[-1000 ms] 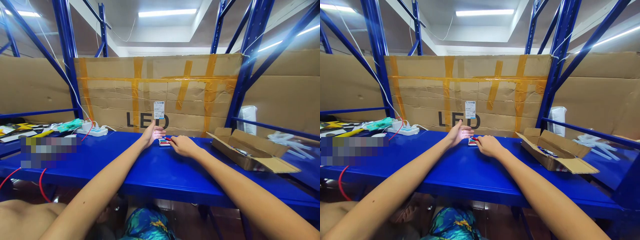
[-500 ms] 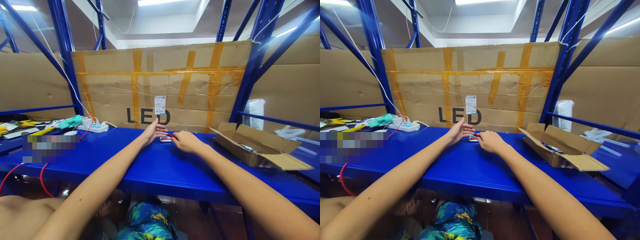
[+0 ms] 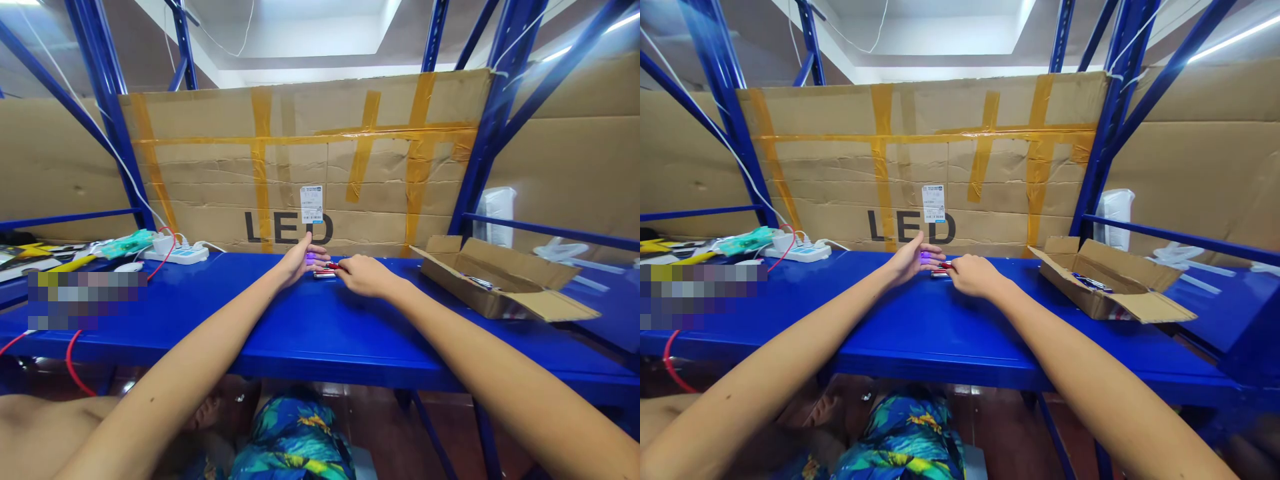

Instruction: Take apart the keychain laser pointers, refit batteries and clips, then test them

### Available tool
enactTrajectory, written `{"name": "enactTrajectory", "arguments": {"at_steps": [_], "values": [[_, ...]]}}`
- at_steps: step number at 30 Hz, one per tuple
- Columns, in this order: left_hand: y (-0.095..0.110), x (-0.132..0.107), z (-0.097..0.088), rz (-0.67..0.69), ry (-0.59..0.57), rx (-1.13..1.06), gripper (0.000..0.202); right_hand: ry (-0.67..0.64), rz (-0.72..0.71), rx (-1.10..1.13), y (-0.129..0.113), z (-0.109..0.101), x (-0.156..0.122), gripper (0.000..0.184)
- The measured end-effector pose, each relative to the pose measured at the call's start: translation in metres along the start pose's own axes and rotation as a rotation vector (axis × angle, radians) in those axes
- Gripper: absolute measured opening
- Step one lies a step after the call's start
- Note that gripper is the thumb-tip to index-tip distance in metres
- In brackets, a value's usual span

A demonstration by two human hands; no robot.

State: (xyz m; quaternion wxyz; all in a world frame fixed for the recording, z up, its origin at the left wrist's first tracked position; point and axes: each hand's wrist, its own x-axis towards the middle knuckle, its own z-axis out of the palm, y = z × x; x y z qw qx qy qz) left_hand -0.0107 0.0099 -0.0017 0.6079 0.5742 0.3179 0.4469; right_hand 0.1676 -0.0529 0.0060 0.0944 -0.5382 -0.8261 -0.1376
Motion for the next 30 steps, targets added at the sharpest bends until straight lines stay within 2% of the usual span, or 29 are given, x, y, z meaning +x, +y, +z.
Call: {"name": "enactTrajectory", "arguments": {"at_steps": [18, 30], "values": [[0.0014, -0.0015, 0.0034, -0.023, -0.017, 0.016, 0.063, -0.022, -0.022, 0.018, -0.0006, 0.0014, -0.0001, 0.039], [0.0019, -0.0014, 0.0044, -0.044, -0.044, 0.053, 0.064, -0.049, 0.022, -0.013, -0.0008, 0.0003, 0.0009, 0.041]]}}
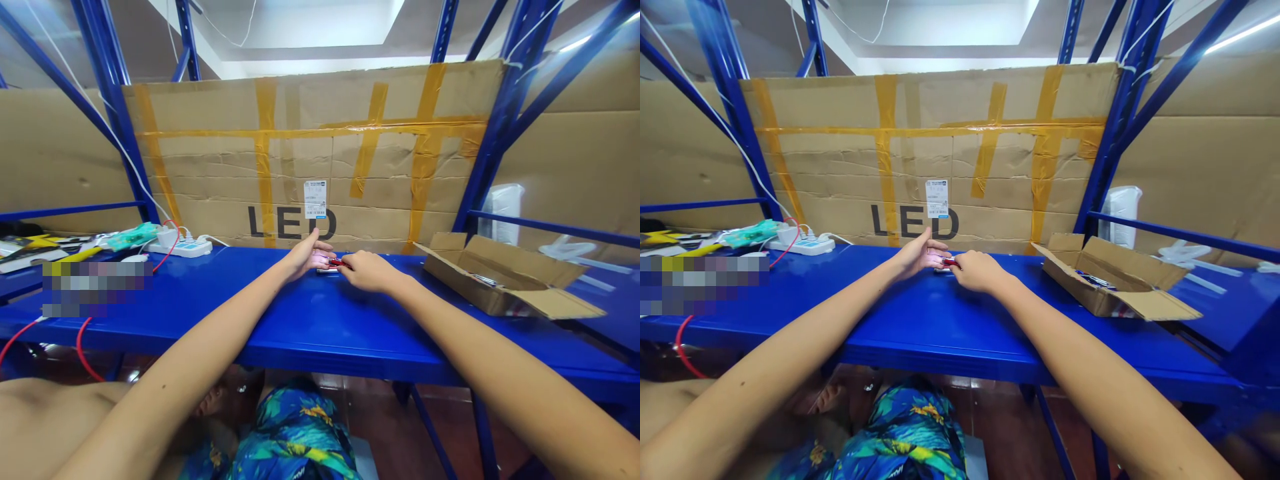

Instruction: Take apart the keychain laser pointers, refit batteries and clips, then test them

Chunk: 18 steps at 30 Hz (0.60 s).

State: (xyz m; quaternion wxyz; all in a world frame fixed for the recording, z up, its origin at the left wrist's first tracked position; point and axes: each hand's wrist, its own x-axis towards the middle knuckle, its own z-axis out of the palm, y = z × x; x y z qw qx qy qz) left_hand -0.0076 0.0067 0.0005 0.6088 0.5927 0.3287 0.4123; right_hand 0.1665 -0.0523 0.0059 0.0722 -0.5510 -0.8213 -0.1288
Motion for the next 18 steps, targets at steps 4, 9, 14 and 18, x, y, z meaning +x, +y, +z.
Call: {"name": "enactTrajectory", "arguments": {"at_steps": [4, 9, 14, 18], "values": [[0.0004, -0.0008, -0.0004, 0.005, -0.004, -0.003, 0.064, -0.013, 0.014, 0.011, 0.002, 0.0004, 0.0004, 0.041], [0.0005, -0.0005, -0.0018, 0.009, 0.021, 0.014, 0.064, -0.005, 0.014, 0.01, 0.0042, 0.0017, 0.0013, 0.043], [0.0014, -0.0005, -0.0023, 0.006, 0.045, -0.002, 0.064, 0.018, 0.029, 0.004, 0.0044, 0.0044, 0.004, 0.041], [0.0009, 0.0016, -0.0035, 0.0, 0.051, -0.012, 0.064, 0.024, 0.007, 0.004, 0.004, 0.0043, 0.0046, 0.036]]}}
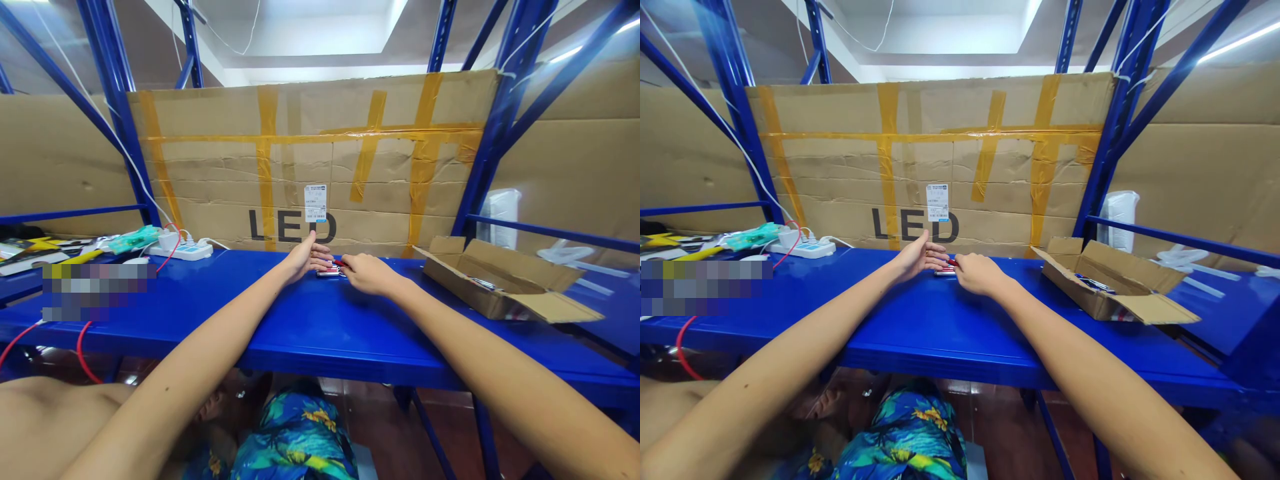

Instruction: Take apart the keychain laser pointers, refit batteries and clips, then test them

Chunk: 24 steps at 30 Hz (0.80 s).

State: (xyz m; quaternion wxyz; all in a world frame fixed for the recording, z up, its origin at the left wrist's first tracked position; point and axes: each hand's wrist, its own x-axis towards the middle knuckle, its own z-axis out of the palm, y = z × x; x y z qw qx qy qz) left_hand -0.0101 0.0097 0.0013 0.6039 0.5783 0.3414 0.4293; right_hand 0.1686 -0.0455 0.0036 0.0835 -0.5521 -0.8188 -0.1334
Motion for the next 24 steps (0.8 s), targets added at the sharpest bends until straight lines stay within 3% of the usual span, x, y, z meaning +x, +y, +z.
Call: {"name": "enactTrajectory", "arguments": {"at_steps": [8, 24], "values": [[-0.0006, -0.0013, -0.0004, 0.004, -0.029, -0.005, 0.065, 0.013, -0.011, 0.031, 0.0006, 0.0004, -0.0014, 0.041], [-0.0029, -0.0002, 0.0007, 0.003, 0.027, -0.043, 0.068, 0.048, -0.015, 0.041, 0.0008, 0.0004, -0.0022, 0.039]]}}
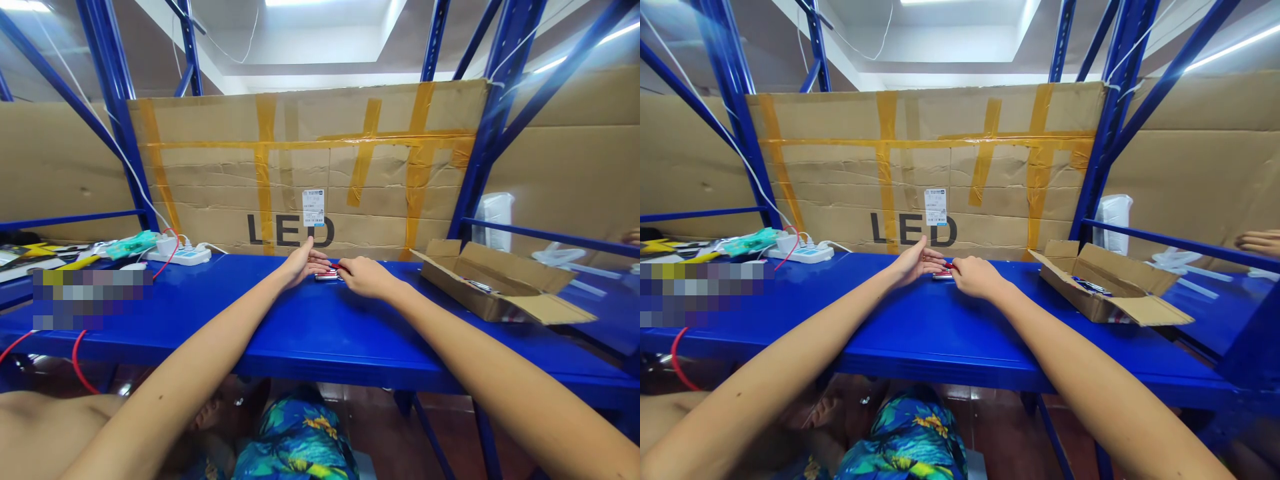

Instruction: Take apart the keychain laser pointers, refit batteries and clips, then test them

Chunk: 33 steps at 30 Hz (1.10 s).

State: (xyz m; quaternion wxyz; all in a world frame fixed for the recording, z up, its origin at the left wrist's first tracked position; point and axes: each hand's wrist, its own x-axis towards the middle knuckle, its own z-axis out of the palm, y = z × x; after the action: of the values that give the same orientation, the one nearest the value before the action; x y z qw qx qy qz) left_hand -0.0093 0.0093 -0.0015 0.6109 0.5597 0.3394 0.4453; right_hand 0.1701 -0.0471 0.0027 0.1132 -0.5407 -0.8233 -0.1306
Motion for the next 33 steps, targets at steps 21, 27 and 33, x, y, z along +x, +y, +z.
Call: {"name": "enactTrajectory", "arguments": {"at_steps": [21, 27, 33], "values": [[-0.007, 0.018, -0.003, 0.496, -0.055, 0.638, 0.011, 0.01, -0.238, 0.214, 0.035, 0.007, 0.034, 0.031], [-0.004, 0.058, -0.007, 0.521, -0.028, 0.743, 0.009, 0.042, -0.069, 0.362, 0.055, 0.017, 0.067, 0.029], [-0.018, 0.095, -0.016, 0.49, 0.144, 0.937, 0.009, 0.042, 0.114, 0.328, 0.075, 0.048, 0.093, 0.024]]}}
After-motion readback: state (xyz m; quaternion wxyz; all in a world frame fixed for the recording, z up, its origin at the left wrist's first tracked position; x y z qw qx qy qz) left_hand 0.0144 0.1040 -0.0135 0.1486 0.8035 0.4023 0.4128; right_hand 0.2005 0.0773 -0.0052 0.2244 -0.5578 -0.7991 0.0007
